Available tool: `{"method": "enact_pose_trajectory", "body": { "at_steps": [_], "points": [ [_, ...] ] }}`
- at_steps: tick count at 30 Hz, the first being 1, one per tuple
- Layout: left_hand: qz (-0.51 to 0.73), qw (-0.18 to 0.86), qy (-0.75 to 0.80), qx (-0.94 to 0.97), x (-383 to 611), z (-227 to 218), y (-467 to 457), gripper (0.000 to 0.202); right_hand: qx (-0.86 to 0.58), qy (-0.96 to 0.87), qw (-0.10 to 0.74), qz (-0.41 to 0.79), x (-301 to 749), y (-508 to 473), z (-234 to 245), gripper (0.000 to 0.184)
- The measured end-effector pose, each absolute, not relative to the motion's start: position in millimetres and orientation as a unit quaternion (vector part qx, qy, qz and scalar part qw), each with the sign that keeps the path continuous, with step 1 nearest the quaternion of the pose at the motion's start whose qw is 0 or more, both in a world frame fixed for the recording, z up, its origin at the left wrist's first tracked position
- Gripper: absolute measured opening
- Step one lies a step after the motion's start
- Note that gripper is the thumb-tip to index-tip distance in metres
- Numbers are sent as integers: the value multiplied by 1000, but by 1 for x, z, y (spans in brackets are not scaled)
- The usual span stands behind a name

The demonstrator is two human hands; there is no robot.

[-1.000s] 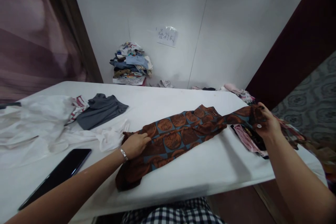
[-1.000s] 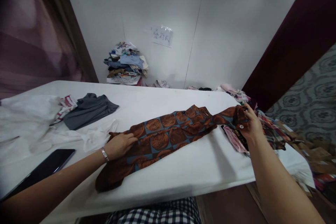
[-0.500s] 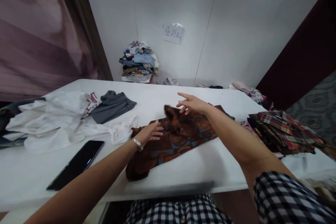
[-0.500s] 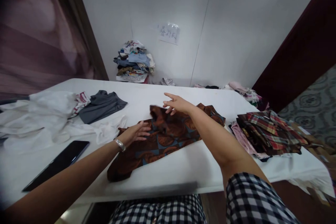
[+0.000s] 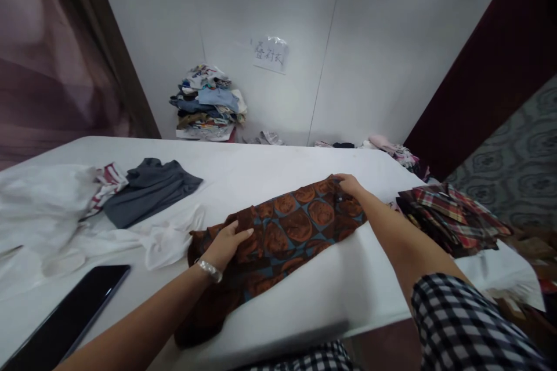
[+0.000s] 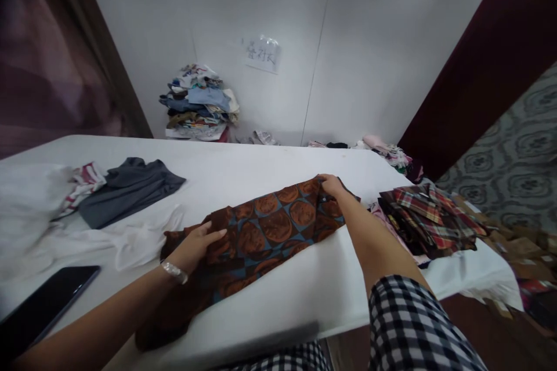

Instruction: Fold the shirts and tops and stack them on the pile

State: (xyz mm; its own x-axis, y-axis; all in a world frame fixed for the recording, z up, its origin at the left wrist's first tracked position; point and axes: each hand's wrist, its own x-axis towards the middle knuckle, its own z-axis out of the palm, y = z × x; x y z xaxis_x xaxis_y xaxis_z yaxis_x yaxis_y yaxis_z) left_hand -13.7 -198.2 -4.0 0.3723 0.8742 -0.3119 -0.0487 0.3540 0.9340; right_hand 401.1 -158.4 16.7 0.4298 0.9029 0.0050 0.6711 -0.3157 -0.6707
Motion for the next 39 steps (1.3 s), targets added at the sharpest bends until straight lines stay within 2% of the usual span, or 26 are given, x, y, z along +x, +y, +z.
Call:
{"method": "enact_pose_trajectory", "body": {
  "at_steps": [4, 7, 14, 18, 23, 28, 31, 33, 36, 39],
  "points": [
    [316, 660, 465, 499, -11, 5, -200, 42, -772, -579, 208, 164, 403, -126, -2, 63],
    [304, 648, 478, 509, -10, 10, -200, 52, -764, -614, 133, 148, 404, -108, -9, 65],
    [312, 653, 499, 477, -25, 14, -192, 59, -757, -644, 11, 115, 438, -121, 6, 38],
    [292, 639, 543, 460, -36, 0, -175, 57, -762, -637, -24, 115, 454, -132, 15, 33],
    [280, 556, 583, 523, -44, -21, -156, 52, -779, -620, -16, 95, 449, -123, 5, 34],
    [272, 434, 608, 606, -50, -19, -155, 47, -791, -610, 17, 34, 442, -116, -9, 34],
    [213, 323, 632, 672, -53, -10, -159, 53, -798, -601, 51, -5, 438, -120, -9, 39],
    [131, 235, 647, 713, -54, -7, -162, 60, -796, -601, 75, -23, 433, -125, -6, 41],
    [32, 118, 639, 759, -56, -6, -167, 58, -779, -618, 97, -28, 417, -138, -6, 40],
    [57, 42, 597, 799, -56, -9, -163, 59, -737, -667, 111, -3, 390, -159, -18, 42]
  ]
}}
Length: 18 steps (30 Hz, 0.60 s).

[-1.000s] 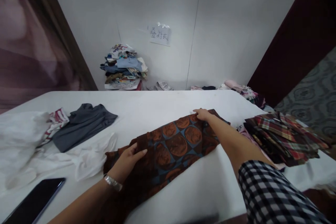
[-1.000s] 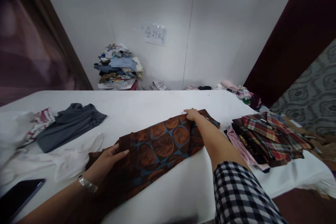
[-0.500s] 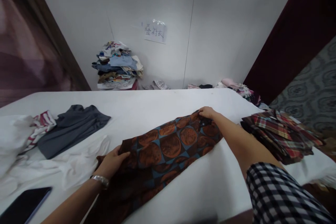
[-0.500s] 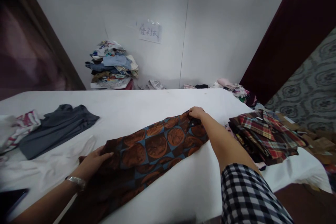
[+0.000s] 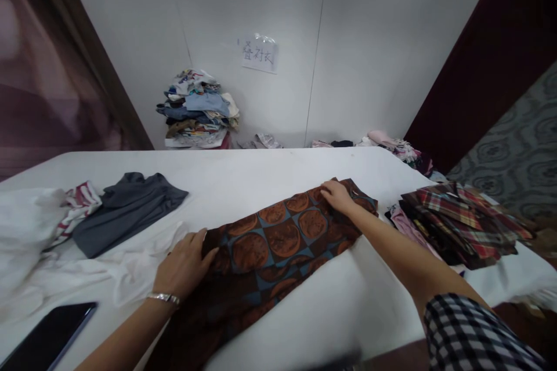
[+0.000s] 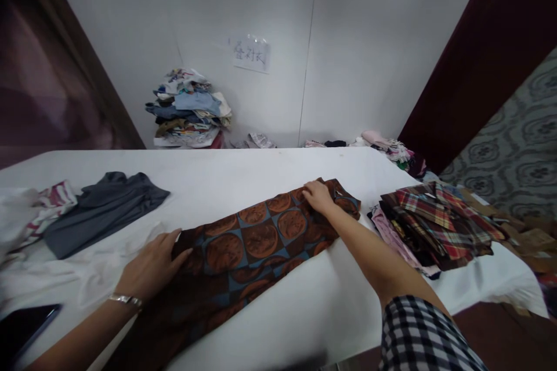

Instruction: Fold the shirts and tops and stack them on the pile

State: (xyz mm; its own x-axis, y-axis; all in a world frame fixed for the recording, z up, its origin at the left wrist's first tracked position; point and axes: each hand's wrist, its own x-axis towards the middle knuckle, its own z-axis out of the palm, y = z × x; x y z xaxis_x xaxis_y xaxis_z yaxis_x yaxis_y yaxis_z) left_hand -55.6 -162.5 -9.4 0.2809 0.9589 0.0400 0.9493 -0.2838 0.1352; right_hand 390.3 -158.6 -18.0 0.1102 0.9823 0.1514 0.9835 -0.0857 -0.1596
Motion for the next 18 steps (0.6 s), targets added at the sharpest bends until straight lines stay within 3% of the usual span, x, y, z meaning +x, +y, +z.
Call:
{"method": "enact_pose_trajectory", "body": {
  "at_steps": [5, 8, 11, 18],
  "points": [
    [47, 76, 550, 830, -44, -17, -134, 64, -712, -686, 68, 135, 353, -192, -42, 65],
    [2, 117, 544, 831, -34, -14, -119, 56, -735, -659, 64, 148, 340, -201, -38, 65],
    [-31, 185, 535, 824, -31, -3, -113, 36, -732, -665, 100, 114, 328, -207, -29, 63],
    [25, 294, 576, 762, -50, 7, -114, 22, -685, -706, 76, 165, 305, -226, -29, 63]
  ]
}}
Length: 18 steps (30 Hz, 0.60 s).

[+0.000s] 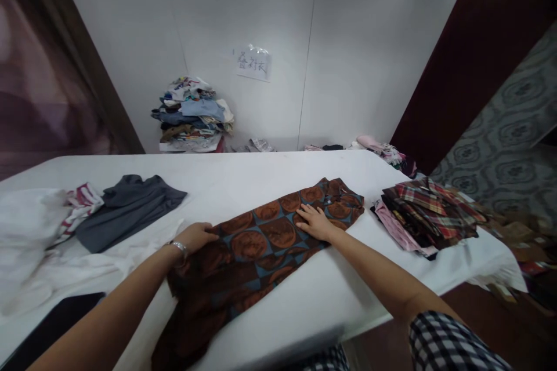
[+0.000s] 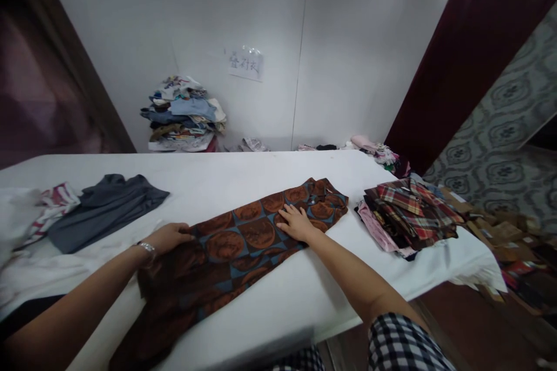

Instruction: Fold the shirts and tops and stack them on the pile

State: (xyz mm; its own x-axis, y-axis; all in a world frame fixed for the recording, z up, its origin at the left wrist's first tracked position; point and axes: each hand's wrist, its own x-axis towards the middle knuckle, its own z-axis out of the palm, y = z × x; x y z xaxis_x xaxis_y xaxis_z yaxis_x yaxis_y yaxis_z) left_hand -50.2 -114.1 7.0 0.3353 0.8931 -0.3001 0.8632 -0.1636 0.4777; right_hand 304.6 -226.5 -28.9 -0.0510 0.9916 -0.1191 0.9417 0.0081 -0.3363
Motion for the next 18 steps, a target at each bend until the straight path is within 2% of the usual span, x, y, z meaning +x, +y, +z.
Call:
{"method": "enact_pose_trajectory", "body": {
  "at_steps": [4, 8, 11, 13, 16, 18],
  "points": [
    [32, 280, 581, 763, -57, 0, -116, 27, -675, -722, 101, 116, 297, -230, -33, 65],
    [33, 301, 564, 768, -59, 1, -117, 42, -667, -732, 51, 124, 296, -233, -42, 63],
    [19, 328, 557, 763, -62, 5, -119, 44, -680, -723, 40, 119, 287, -237, -36, 64],
    [19, 370, 552, 747, -63, 9, -121, 43, -673, -729, 68, 101, 272, -241, -27, 65],
    [53, 498, 533, 682, -63, 17, -128, 47, -611, -776, 129, 88, 236, -248, -19, 66],
    [90, 565, 523, 632, -64, 21, -134, 51, -564, -808, 130, 114, 213, -252, -23, 67]
  ]
}}
